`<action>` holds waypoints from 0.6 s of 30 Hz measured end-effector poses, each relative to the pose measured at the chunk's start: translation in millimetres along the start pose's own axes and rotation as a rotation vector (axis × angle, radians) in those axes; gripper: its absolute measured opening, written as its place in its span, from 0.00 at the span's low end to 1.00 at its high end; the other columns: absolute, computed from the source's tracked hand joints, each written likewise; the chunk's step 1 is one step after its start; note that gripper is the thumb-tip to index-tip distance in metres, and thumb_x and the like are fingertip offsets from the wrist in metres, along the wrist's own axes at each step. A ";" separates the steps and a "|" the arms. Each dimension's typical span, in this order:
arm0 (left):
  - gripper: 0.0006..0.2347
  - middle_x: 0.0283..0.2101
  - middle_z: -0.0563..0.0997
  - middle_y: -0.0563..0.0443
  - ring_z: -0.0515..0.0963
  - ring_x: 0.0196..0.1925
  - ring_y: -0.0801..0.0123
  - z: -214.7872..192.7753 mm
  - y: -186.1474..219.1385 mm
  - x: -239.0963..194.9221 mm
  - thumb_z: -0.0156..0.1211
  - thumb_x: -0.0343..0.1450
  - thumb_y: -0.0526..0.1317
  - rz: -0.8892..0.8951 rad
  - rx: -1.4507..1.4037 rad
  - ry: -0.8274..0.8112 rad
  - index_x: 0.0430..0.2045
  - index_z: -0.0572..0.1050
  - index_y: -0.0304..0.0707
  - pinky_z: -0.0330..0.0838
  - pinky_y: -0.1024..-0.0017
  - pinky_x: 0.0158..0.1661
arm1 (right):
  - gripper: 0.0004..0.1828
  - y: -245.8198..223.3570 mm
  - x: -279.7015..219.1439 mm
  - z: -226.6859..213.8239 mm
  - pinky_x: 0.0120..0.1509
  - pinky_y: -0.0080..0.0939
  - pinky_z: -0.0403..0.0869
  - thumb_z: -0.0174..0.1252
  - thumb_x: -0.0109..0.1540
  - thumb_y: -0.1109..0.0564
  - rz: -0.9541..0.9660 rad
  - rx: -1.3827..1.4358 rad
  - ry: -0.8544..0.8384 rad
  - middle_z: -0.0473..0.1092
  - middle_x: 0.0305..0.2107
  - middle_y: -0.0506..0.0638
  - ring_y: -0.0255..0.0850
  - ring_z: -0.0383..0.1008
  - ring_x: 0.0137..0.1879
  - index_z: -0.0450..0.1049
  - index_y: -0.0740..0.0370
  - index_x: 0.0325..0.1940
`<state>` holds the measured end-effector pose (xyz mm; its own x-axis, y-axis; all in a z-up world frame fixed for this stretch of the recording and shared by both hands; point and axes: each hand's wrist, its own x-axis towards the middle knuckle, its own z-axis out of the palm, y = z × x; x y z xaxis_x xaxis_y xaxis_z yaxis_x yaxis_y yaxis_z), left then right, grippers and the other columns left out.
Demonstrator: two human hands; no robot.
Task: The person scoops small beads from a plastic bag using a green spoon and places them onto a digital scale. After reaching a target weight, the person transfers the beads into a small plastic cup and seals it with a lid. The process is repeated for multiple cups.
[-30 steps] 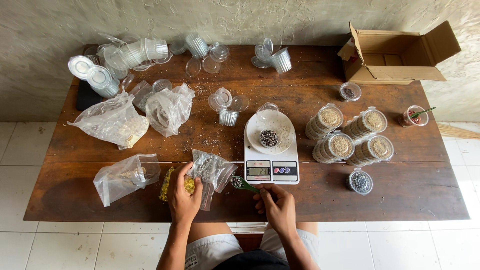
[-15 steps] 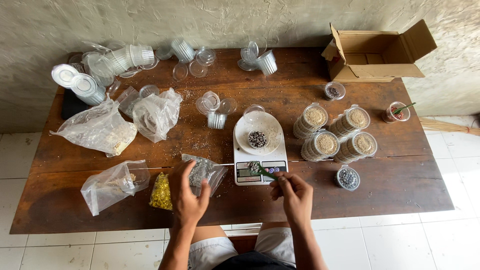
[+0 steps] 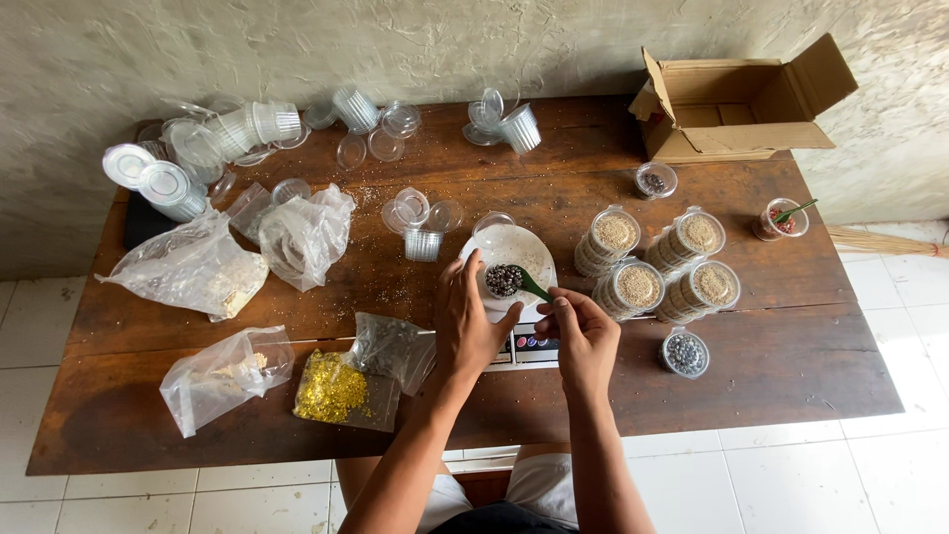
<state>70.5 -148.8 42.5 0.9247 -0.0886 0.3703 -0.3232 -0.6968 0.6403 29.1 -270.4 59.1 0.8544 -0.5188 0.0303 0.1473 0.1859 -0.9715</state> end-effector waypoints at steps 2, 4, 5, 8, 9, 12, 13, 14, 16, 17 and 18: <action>0.33 0.46 0.74 0.41 0.67 0.56 0.54 3.6 3.6 3.4 0.61 0.58 0.50 0.000 -0.013 0.002 0.55 0.58 0.36 0.54 0.58 0.58 | 0.09 2.6 1.3 -0.6 0.25 0.40 0.76 0.48 0.58 0.68 0.002 0.004 0.002 0.70 0.22 0.65 0.41 0.70 0.20 0.70 0.78 0.39; 0.32 0.46 0.75 0.38 0.66 0.56 0.51 5.9 5.4 5.4 0.59 0.59 0.50 -0.012 -0.011 0.003 0.56 0.58 0.35 0.54 0.56 0.57 | 0.09 3.3 0.4 -0.5 0.26 0.40 0.76 0.48 0.58 0.68 0.004 -0.006 0.004 0.70 0.22 0.65 0.42 0.70 0.21 0.71 0.77 0.39; 0.32 0.46 0.75 0.38 0.66 0.56 0.51 8.5 3.4 5.5 0.59 0.59 0.50 -0.011 -0.010 -0.001 0.56 0.58 0.35 0.54 0.56 0.57 | 0.09 3.2 0.6 -1.1 0.26 0.40 0.76 0.48 0.58 0.68 0.006 -0.005 0.007 0.70 0.22 0.65 0.42 0.70 0.21 0.71 0.77 0.39; 0.31 0.46 0.75 0.40 0.66 0.57 0.53 14.6 -1.4 6.1 0.58 0.60 0.48 -0.007 0.012 0.011 0.57 0.56 0.37 0.55 0.57 0.57 | 0.10 2.8 1.1 -2.3 0.28 0.40 0.76 0.49 0.58 0.67 -0.011 -0.007 -0.003 0.71 0.25 0.65 0.41 0.70 0.23 0.70 0.77 0.42; 0.31 0.46 0.75 0.41 0.66 0.56 0.54 15.6 -2.4 6.2 0.58 0.60 0.48 -0.008 0.021 0.009 0.57 0.56 0.38 0.56 0.58 0.56 | 0.11 2.9 0.9 -2.1 0.29 0.40 0.77 0.50 0.58 0.67 -0.014 -0.009 -0.015 0.71 0.25 0.65 0.41 0.71 0.24 0.71 0.76 0.42; 0.31 0.46 0.75 0.42 0.67 0.55 0.55 14.2 -1.6 7.1 0.59 0.60 0.47 -0.010 0.022 0.008 0.57 0.56 0.39 0.56 0.58 0.55 | 0.11 5.5 0.6 -1.6 0.30 0.39 0.77 0.51 0.58 0.67 -0.017 -0.006 -0.037 0.72 0.27 0.66 0.41 0.71 0.25 0.71 0.75 0.44; 0.31 0.46 0.75 0.41 0.67 0.55 0.54 13.1 -0.5 7.4 0.60 0.59 0.45 -0.011 0.013 0.009 0.57 0.56 0.38 0.56 0.58 0.55 | 0.12 6.6 0.5 -1.5 0.31 0.38 0.77 0.51 0.57 0.67 -0.015 -0.003 -0.046 0.72 0.28 0.66 0.40 0.72 0.25 0.70 0.75 0.44; 0.31 0.46 0.75 0.41 0.67 0.55 0.54 13.2 -0.4 7.5 0.60 0.59 0.45 -0.011 0.013 0.009 0.57 0.56 0.38 0.56 0.58 0.55 | 0.12 4.6 -0.3 -0.8 0.31 0.38 0.77 0.51 0.57 0.67 -0.015 -0.002 -0.046 0.72 0.28 0.66 0.40 0.72 0.25 0.70 0.75 0.44; 0.31 0.45 0.75 0.41 0.68 0.54 0.54 13.4 -0.2 7.4 0.59 0.60 0.46 0.012 0.020 0.026 0.57 0.57 0.38 0.57 0.57 0.54 | 0.12 0.8 -1.9 0.6 0.31 0.39 0.77 0.53 0.57 0.67 -0.020 -0.014 -0.062 0.72 0.29 0.67 0.42 0.73 0.26 0.71 0.75 0.44; 0.31 0.45 0.75 0.41 0.68 0.54 0.54 13.5 -0.3 7.5 0.59 0.60 0.46 0.011 0.020 0.026 0.57 0.57 0.38 0.57 0.57 0.54 | 0.12 1.6 -2.2 -0.2 0.31 0.39 0.77 0.53 0.57 0.67 -0.019 -0.015 -0.062 0.72 0.29 0.67 0.42 0.73 0.26 0.71 0.75 0.44; 0.31 0.45 0.75 0.40 0.68 0.54 0.54 13.3 -0.3 7.4 0.59 0.60 0.46 0.014 0.017 0.026 0.57 0.56 0.38 0.57 0.58 0.54 | 0.13 2.2 -2.8 -1.0 0.31 0.40 0.77 0.53 0.57 0.66 -0.025 -0.023 -0.072 0.72 0.29 0.66 0.42 0.73 0.26 0.71 0.74 0.45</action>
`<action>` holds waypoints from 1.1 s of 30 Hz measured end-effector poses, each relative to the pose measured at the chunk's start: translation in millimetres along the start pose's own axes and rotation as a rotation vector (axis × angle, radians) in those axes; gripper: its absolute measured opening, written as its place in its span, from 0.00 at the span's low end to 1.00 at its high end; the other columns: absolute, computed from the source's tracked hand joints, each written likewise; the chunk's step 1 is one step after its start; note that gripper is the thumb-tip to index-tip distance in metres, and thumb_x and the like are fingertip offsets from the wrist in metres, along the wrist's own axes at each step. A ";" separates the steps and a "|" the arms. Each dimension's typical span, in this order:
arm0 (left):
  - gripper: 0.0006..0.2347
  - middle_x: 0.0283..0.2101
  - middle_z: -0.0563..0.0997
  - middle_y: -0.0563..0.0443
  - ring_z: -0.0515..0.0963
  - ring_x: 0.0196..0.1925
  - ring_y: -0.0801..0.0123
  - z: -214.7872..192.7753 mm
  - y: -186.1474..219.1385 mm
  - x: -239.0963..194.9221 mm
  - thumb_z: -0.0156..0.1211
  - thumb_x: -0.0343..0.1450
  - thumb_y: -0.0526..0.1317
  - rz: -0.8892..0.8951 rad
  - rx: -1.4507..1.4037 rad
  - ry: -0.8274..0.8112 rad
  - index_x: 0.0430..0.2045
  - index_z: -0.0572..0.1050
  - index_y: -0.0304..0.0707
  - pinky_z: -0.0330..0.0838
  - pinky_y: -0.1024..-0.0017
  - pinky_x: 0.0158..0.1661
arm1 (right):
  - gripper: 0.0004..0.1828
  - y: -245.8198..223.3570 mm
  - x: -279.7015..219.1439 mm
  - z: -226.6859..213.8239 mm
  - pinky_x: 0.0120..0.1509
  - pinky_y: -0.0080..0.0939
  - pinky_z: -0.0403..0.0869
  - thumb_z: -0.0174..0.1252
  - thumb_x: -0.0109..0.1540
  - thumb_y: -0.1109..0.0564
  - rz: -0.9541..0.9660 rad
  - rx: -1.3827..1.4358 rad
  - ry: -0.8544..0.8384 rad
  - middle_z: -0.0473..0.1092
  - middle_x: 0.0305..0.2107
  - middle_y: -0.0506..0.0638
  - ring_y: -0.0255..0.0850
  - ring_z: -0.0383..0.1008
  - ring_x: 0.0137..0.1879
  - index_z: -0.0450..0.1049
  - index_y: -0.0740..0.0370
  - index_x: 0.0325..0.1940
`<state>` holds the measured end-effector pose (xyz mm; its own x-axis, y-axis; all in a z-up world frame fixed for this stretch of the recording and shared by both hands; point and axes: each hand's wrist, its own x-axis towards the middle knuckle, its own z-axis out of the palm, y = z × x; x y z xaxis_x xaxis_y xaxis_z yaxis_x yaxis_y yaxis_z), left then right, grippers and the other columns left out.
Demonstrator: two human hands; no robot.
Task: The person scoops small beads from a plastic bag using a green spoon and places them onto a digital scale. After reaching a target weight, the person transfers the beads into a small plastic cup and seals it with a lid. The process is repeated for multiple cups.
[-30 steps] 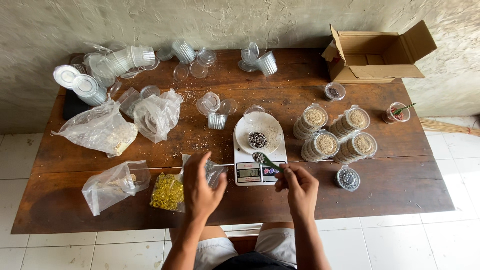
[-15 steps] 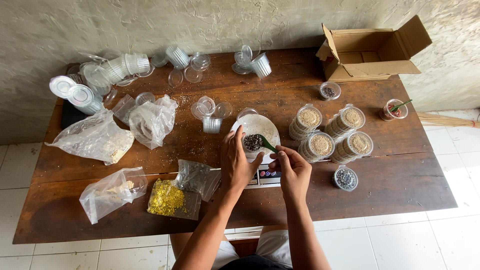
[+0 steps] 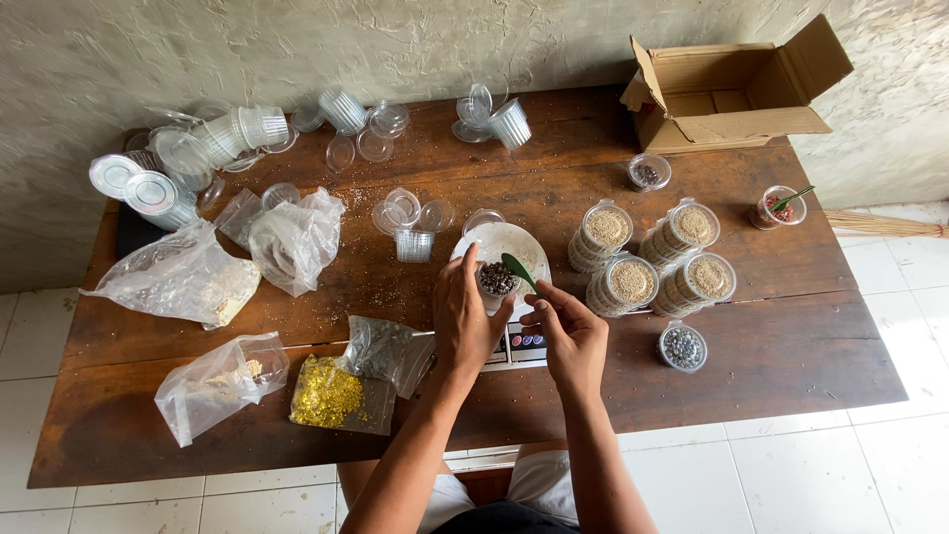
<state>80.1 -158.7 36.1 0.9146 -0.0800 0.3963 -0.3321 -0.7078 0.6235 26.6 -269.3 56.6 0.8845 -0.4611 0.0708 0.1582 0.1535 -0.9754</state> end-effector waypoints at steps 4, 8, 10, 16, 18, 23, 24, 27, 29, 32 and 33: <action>0.31 0.47 0.74 0.39 0.69 0.53 0.53 -1.8 0.6 -1.8 0.58 0.59 0.46 0.016 -0.015 -0.002 0.57 0.56 0.37 0.58 0.58 0.54 | 0.14 1.3 -1.8 -1.6 0.32 0.40 0.77 0.55 0.56 0.65 -0.031 -0.040 -0.025 0.72 0.30 0.66 0.43 0.73 0.28 0.71 0.73 0.45; 0.31 0.47 0.74 0.39 0.69 0.53 0.54 -12.1 1.3 -9.6 0.59 0.59 0.45 0.036 -0.026 0.010 0.56 0.57 0.35 0.59 0.59 0.54 | 0.12 -7.3 -8.3 -0.9 0.31 0.40 0.76 0.52 0.57 0.68 -0.068 -0.019 0.003 0.72 0.28 0.65 0.42 0.72 0.25 0.70 0.75 0.44; 0.29 0.48 0.72 0.40 0.68 0.53 0.55 -20.2 -1.0 -18.0 0.54 0.61 0.49 0.034 -0.144 0.041 0.56 0.59 0.37 0.58 0.59 0.54 | 0.11 -7.6 -12.3 -5.5 0.28 0.40 0.76 0.52 0.57 0.67 -0.091 0.007 0.035 0.72 0.25 0.64 0.42 0.72 0.23 0.71 0.75 0.42; 0.17 0.46 0.72 0.42 0.71 0.48 0.59 -97.2 -16.4 -52.5 0.47 0.67 0.43 0.128 -0.120 0.285 0.46 0.66 0.31 0.64 0.67 0.50 | 0.11 -4.9 -48.0 -13.9 0.26 0.36 0.77 0.56 0.54 0.64 0.028 0.084 -0.224 0.72 0.25 0.59 0.41 0.73 0.24 0.69 0.74 0.39; 0.17 0.47 0.72 0.43 0.71 0.49 0.59 -100.5 -36.6 -68.2 0.48 0.66 0.43 0.058 -0.108 0.259 0.46 0.66 0.33 0.64 0.68 0.49 | 0.10 7.9 -60.3 -11.9 0.26 0.36 0.76 0.57 0.53 0.65 0.088 0.081 -0.237 0.72 0.23 0.60 0.41 0.73 0.23 0.69 0.75 0.36; 0.17 0.48 0.71 0.43 0.69 0.49 0.57 -103.5 -58.6 -93.5 0.49 0.65 0.41 0.055 -0.020 0.221 0.47 0.66 0.35 0.62 0.65 0.50 | 0.05 14.4 -82.3 7.3 0.23 0.28 0.71 0.58 0.53 0.62 0.107 -0.155 -0.234 0.71 0.11 0.52 0.34 0.70 0.18 0.70 0.67 0.25; 0.17 0.47 0.71 0.43 0.68 0.50 0.57 -102.8 -57.0 -95.7 0.49 0.65 0.41 0.046 -0.019 0.207 0.47 0.66 0.35 0.62 0.64 0.51 | 0.09 16.0 -84.2 9.9 0.21 0.27 0.66 0.59 0.52 0.58 -0.001 -0.353 -0.194 0.70 0.10 0.46 0.28 0.67 0.16 0.67 0.61 0.19; 0.17 0.47 0.70 0.43 0.68 0.51 0.57 -96.2 -58.4 -100.8 0.49 0.64 0.40 0.028 -0.029 0.204 0.47 0.66 0.35 0.62 0.64 0.53 | 0.10 24.1 -83.9 21.5 0.21 0.26 0.62 0.59 0.50 0.59 -0.286 -0.618 -0.130 0.66 0.09 0.40 0.25 0.59 0.16 0.65 0.56 0.16; 0.17 0.48 0.70 0.44 0.67 0.52 0.57 -92.6 -59.5 -103.0 0.49 0.64 0.40 0.020 -0.038 0.218 0.47 0.66 0.35 0.62 0.63 0.53 | 0.09 30.3 -81.0 27.3 0.24 0.27 0.62 0.57 0.48 0.64 -0.467 -0.680 -0.108 0.62 0.10 0.40 0.28 0.56 0.17 0.65 0.56 0.18; 0.18 0.47 0.71 0.44 0.67 0.52 0.57 -92.6 -60.3 -102.9 0.51 0.62 0.37 0.048 -0.056 0.238 0.46 0.66 0.34 0.62 0.63 0.54 | 0.10 41.4 -75.4 32.2 0.20 0.30 0.59 0.55 0.46 0.67 -0.606 -0.754 -0.133 0.61 0.11 0.41 0.30 0.54 0.16 0.63 0.56 0.18; 0.17 0.47 0.71 0.44 0.68 0.52 0.57 -92.4 -61.3 -103.4 0.50 0.63 0.38 0.040 -0.065 0.241 0.46 0.66 0.34 0.62 0.62 0.54 | 0.09 46.8 -74.6 32.1 0.21 0.32 0.61 0.57 0.47 0.65 -0.558 -0.774 -0.149 0.64 0.12 0.41 0.32 0.58 0.16 0.64 0.55 0.19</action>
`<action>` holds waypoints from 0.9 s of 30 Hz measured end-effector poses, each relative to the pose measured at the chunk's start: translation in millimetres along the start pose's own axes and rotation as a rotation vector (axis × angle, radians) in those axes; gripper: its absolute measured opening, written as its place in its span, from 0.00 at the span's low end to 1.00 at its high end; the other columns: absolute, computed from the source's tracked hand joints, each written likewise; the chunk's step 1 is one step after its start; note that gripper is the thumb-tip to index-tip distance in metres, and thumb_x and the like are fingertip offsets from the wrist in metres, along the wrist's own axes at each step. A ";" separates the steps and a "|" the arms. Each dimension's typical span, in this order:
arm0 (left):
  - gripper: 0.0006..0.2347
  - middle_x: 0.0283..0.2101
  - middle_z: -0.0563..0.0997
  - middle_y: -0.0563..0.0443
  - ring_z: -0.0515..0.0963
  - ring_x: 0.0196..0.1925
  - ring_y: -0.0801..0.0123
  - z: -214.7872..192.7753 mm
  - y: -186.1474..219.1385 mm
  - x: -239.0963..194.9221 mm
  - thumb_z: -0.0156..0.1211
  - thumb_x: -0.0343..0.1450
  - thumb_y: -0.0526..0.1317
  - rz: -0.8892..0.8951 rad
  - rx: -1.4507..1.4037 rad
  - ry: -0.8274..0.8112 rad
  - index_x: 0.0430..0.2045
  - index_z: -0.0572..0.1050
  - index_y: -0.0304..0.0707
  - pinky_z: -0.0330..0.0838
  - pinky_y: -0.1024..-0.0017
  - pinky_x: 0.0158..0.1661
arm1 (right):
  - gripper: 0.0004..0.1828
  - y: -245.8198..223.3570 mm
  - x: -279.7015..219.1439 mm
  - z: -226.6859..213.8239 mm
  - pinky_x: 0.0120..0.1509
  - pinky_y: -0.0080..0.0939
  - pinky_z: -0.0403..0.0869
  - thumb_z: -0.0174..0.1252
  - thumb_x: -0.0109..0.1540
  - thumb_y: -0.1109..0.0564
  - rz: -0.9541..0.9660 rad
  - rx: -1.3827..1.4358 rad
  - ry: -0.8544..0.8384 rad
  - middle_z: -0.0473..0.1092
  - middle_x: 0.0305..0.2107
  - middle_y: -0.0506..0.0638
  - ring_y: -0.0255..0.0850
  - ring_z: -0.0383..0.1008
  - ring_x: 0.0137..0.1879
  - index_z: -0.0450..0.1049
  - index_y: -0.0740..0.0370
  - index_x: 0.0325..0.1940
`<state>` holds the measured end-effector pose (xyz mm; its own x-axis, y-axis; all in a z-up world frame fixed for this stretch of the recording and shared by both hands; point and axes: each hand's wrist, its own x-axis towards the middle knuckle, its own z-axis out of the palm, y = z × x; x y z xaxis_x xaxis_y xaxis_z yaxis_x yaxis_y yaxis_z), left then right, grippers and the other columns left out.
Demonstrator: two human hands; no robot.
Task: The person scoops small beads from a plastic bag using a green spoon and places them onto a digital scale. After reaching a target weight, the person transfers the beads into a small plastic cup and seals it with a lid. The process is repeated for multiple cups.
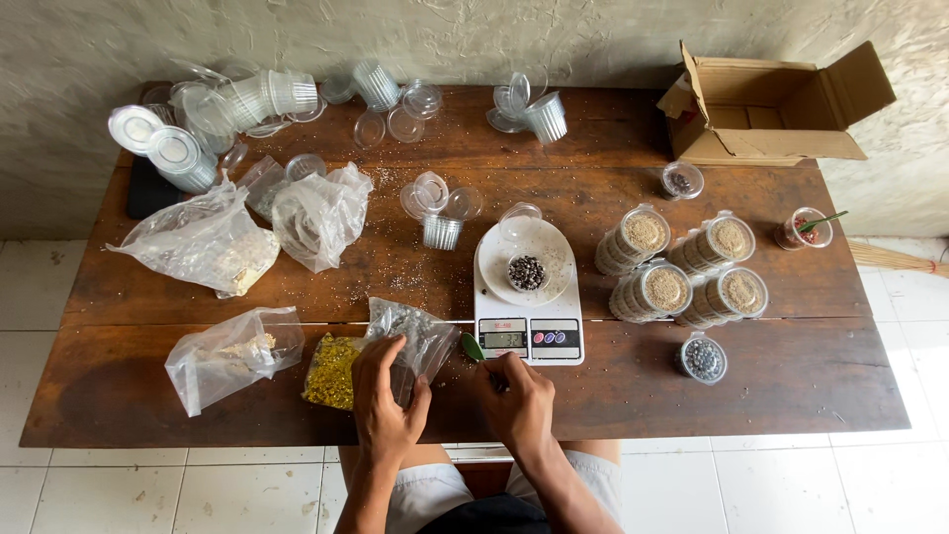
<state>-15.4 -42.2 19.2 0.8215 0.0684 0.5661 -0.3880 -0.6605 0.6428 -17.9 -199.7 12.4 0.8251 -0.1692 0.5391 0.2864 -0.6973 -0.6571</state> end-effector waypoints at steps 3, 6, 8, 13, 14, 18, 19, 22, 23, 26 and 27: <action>0.17 0.47 0.71 0.44 0.68 0.52 0.57 -1.3 -0.5 1.1 0.49 0.64 0.38 -0.015 -0.013 0.001 0.46 0.66 0.34 0.63 0.63 0.53 | 0.10 -3.9 2.3 2.9 0.22 0.33 0.64 0.62 0.48 0.60 0.068 0.032 -0.055 0.67 0.13 0.41 0.31 0.61 0.17 0.65 0.55 0.20; 0.17 0.47 0.71 0.43 0.68 0.51 0.57 -2.2 -1.8 0.8 0.49 0.64 0.39 -0.031 -0.026 -0.010 0.46 0.66 0.34 0.63 0.64 0.53 | 0.12 -9.9 4.2 3.4 0.22 0.30 0.62 0.62 0.48 0.60 0.119 0.088 -0.074 0.65 0.11 0.40 0.27 0.56 0.17 0.64 0.56 0.18; 0.17 0.47 0.71 0.43 0.68 0.51 0.57 -2.4 -2.2 0.6 0.49 0.64 0.39 -0.042 -0.032 -0.020 0.46 0.66 0.34 0.63 0.64 0.53 | 0.12 -12.8 4.5 2.7 0.22 0.28 0.60 0.60 0.48 0.62 0.141 0.105 -0.076 0.62 0.09 0.39 0.26 0.52 0.17 0.62 0.56 0.17; 0.16 0.47 0.71 0.43 0.69 0.51 0.57 -2.2 -4.0 -1.3 0.47 0.63 0.36 -0.055 -0.072 0.028 0.45 0.67 0.33 0.63 0.64 0.52 | 0.10 -17.5 7.6 0.4 0.24 0.30 0.59 0.58 0.50 0.60 0.336 0.160 -0.134 0.61 0.10 0.40 0.28 0.53 0.19 0.64 0.54 0.17; 0.16 0.47 0.71 0.43 0.69 0.51 0.57 -3.0 -3.2 -0.3 0.47 0.63 0.36 -0.054 -0.072 0.029 0.45 0.67 0.33 0.63 0.64 0.52 | 0.10 -18.9 7.8 -0.4 0.24 0.30 0.59 0.58 0.50 0.60 0.334 0.161 -0.134 0.61 0.10 0.40 0.28 0.53 0.19 0.64 0.54 0.17; 0.18 0.48 0.70 0.43 0.67 0.53 0.56 -10.7 -6.0 5.5 0.46 0.61 0.32 -0.052 0.065 0.085 0.47 0.65 0.32 0.62 0.62 0.55 | 0.05 -21.8 8.4 0.2 0.23 0.30 0.59 0.57 0.52 0.59 0.318 0.167 -0.202 0.65 0.14 0.41 0.29 0.58 0.18 0.68 0.55 0.23; 0.20 0.49 0.70 0.43 0.66 0.54 0.55 -13.8 -8.0 7.3 0.45 0.61 0.31 -0.074 0.142 0.083 0.49 0.64 0.33 0.60 0.61 0.56 | 0.03 -21.9 8.7 1.3 0.23 0.31 0.60 0.57 0.53 0.59 0.257 0.165 -0.213 0.67 0.15 0.43 0.31 0.61 0.18 0.69 0.55 0.25; 0.23 0.52 0.69 0.41 0.65 0.56 0.54 -16.5 -20.8 10.5 0.49 0.58 0.29 -0.072 0.233 0.037 0.50 0.63 0.32 0.53 0.56 0.60 | 0.07 -29.1 13.0 -3.5 0.21 0.32 0.61 0.57 0.53 0.57 0.266 0.213 -0.307 0.74 0.22 0.46 0.32 0.61 0.17 0.73 0.58 0.34; 0.23 0.52 0.69 0.41 0.65 0.56 0.54 -16.2 -24.2 9.2 0.49 0.58 0.29 -0.069 0.236 0.042 0.50 0.63 0.32 0.53 0.56 0.60 | 0.07 -30.0 13.6 -5.8 0.21 0.32 0.61 0.57 0.53 0.57 0.261 0.217 -0.306 0.74 0.22 0.46 0.32 0.61 0.17 0.73 0.58 0.34; 0.23 0.52 0.70 0.43 0.66 0.56 0.56 -15.2 -30.4 6.1 0.47 0.58 0.29 -0.097 0.275 0.033 0.50 0.64 0.36 0.54 0.58 0.61 | 0.12 -32.2 14.3 -11.0 0.28 0.29 0.75 0.53 0.54 0.58 0.330 0.351 -0.423 0.77 0.32 0.47 0.33 0.78 0.32 0.73 0.58 0.42; 0.21 0.50 0.71 0.43 0.67 0.54 0.56 -14.5 -29.9 6.5 0.47 0.60 0.30 -0.090 0.267 0.051 0.49 0.65 0.35 0.56 0.58 0.59 | 0.12 -33.0 14.6 -11.9 0.29 0.29 0.75 0.51 0.56 0.55 0.361 0.403 -0.428 0.78 0.31 0.46 0.32 0.77 0.28 0.74 0.58 0.41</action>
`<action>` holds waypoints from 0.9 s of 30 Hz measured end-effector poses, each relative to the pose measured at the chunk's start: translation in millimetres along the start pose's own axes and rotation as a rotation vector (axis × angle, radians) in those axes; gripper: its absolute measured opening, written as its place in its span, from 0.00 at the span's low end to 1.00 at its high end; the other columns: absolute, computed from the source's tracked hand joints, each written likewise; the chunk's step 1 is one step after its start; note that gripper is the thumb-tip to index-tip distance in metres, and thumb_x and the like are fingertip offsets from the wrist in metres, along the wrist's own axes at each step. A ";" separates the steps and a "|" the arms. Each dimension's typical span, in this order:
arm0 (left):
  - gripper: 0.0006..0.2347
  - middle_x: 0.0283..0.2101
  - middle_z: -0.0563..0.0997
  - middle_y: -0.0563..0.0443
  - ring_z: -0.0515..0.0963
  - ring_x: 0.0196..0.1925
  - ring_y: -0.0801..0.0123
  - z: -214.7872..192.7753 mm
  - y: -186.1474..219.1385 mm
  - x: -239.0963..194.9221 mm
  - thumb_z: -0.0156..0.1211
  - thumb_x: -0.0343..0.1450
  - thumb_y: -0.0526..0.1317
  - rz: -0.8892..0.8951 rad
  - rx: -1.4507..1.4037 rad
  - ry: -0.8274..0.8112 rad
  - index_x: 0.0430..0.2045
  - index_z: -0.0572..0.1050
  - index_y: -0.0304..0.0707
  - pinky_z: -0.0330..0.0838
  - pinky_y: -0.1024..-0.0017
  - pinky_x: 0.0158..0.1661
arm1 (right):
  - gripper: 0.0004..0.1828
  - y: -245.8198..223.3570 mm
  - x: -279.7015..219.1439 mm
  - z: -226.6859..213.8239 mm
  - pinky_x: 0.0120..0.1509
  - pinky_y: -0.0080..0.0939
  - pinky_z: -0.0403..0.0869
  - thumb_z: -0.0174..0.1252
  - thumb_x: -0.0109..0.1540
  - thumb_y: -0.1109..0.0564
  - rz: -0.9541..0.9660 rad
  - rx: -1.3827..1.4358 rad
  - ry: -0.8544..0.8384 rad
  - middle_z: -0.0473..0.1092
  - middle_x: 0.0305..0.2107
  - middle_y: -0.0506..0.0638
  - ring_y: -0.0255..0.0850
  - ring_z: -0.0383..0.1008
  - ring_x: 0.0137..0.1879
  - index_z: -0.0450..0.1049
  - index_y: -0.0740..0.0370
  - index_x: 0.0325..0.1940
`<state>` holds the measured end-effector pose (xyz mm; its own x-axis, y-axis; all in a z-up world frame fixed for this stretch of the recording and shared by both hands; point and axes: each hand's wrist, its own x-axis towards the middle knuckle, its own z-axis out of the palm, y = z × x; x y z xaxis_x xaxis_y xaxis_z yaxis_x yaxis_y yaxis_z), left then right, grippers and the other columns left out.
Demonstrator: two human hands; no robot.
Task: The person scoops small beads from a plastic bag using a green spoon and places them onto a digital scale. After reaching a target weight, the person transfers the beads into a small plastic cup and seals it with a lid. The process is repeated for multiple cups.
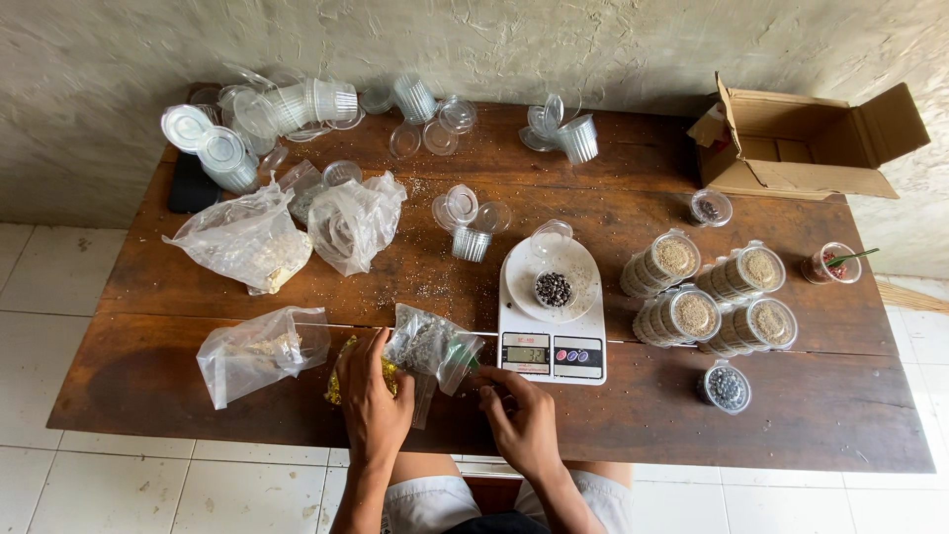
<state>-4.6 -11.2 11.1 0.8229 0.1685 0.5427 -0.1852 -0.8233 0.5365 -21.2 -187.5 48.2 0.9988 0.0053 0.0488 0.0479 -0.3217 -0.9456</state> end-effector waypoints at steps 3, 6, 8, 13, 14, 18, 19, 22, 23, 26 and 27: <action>0.19 0.47 0.72 0.42 0.68 0.51 0.55 1.4 1.1 0.4 0.48 0.61 0.30 0.003 -0.003 0.021 0.48 0.66 0.34 0.58 0.59 0.57 | 0.12 2.8 -1.6 -0.3 0.28 0.28 0.74 0.49 0.57 0.54 0.019 0.052 -0.006 0.78 0.29 0.46 0.30 0.74 0.24 0.74 0.59 0.39; 0.19 0.46 0.72 0.42 0.67 0.51 0.54 2.6 -3.2 0.0 0.50 0.61 0.30 0.006 0.015 0.017 0.48 0.66 0.33 0.59 0.60 0.56 | 0.08 8.5 0.7 3.4 0.26 0.27 0.73 0.50 0.57 0.56 0.008 0.037 0.006 0.77 0.26 0.46 0.30 0.74 0.23 0.74 0.58 0.35; 0.19 0.47 0.72 0.42 0.66 0.52 0.53 3.7 -4.5 -0.2 0.52 0.61 0.31 0.006 0.022 0.002 0.48 0.65 0.33 0.59 0.61 0.56 | 0.06 11.1 2.9 4.9 0.25 0.28 0.72 0.52 0.56 0.58 0.008 0.021 0.017 0.76 0.22 0.46 0.30 0.74 0.23 0.74 0.58 0.33; 0.18 0.45 0.73 0.42 0.68 0.51 0.55 4.4 -5.7 -0.3 0.52 0.61 0.30 -0.002 0.004 -0.011 0.46 0.67 0.34 0.59 0.61 0.56 | 0.08 11.3 8.5 5.9 0.31 0.34 0.70 0.50 0.57 0.61 -0.268 -0.195 -0.086 0.73 0.27 0.48 0.40 0.75 0.30 0.73 0.60 0.38; 0.18 0.45 0.73 0.42 0.68 0.51 0.55 4.5 -6.5 -1.0 0.52 0.61 0.30 -0.004 0.007 -0.010 0.46 0.67 0.34 0.59 0.61 0.56 | 0.08 12.1 9.0 5.8 0.31 0.34 0.70 0.50 0.57 0.61 -0.268 -0.193 -0.089 0.73 0.27 0.48 0.40 0.75 0.30 0.73 0.60 0.38; 0.15 0.42 0.75 0.44 0.68 0.50 0.56 6.4 -11.3 -2.4 0.53 0.63 0.31 -0.037 -0.033 -0.022 0.44 0.69 0.37 0.62 0.62 0.53 | 0.08 9.2 13.5 6.0 0.33 0.39 0.71 0.51 0.57 0.62 -0.399 -0.290 -0.133 0.71 0.29 0.51 0.45 0.72 0.30 0.72 0.62 0.38; 0.14 0.42 0.75 0.44 0.67 0.50 0.56 7.0 -12.6 -3.0 0.53 0.64 0.32 -0.039 -0.054 -0.022 0.43 0.70 0.38 0.63 0.63 0.51 | 0.08 7.0 14.7 6.0 0.35 0.40 0.70 0.50 0.58 0.62 -0.389 -0.313 -0.167 0.71 0.30 0.52 0.46 0.71 0.31 0.72 0.61 0.39; 0.13 0.40 0.77 0.48 0.69 0.49 0.61 3.5 -9.4 0.0 0.53 0.64 0.31 -0.038 -0.088 -0.012 0.42 0.72 0.39 0.63 0.67 0.51 | 0.07 6.1 18.9 10.7 0.31 0.39 0.68 0.50 0.58 0.62 -0.386 -0.253 -0.164 0.69 0.26 0.51 0.45 0.70 0.27 0.72 0.62 0.37; 0.13 0.40 0.77 0.48 0.69 0.49 0.61 2.6 -8.3 1.1 0.53 0.64 0.31 -0.038 -0.087 -0.011 0.42 0.72 0.39 0.63 0.67 0.51 | 0.07 8.7 19.0 12.4 0.31 0.39 0.68 0.50 0.58 0.62 -0.387 -0.252 -0.165 0.69 0.26 0.51 0.45 0.70 0.27 0.72 0.62 0.37; 0.10 0.39 0.77 0.50 0.70 0.48 0.63 -0.3 -7.8 2.2 0.52 0.65 0.32 -0.042 -0.138 -0.021 0.38 0.73 0.39 0.64 0.68 0.49 | 0.08 14.3 19.7 17.6 0.35 0.36 0.70 0.50 0.58 0.61 -0.307 -0.191 -0.147 0.71 0.29 0.50 0.42 0.73 0.31 0.74 0.62 0.38; 0.09 0.39 0.76 0.50 0.70 0.48 0.65 -0.4 -8.5 1.8 0.52 0.65 0.34 -0.060 -0.155 -0.039 0.38 0.74 0.40 0.65 0.69 0.49 | 0.09 14.8 20.1 18.2 0.37 0.35 0.70 0.50 0.57 0.60 -0.300 -0.172 -0.156 0.72 0.30 0.50 0.42 0.73 0.33 0.74 0.61 0.38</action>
<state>-1.7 -3.7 7.9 0.8547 0.1915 0.4824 -0.2131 -0.7180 0.6626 -0.2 -174.9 29.4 0.9310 0.2634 0.2529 0.3490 -0.4382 -0.8283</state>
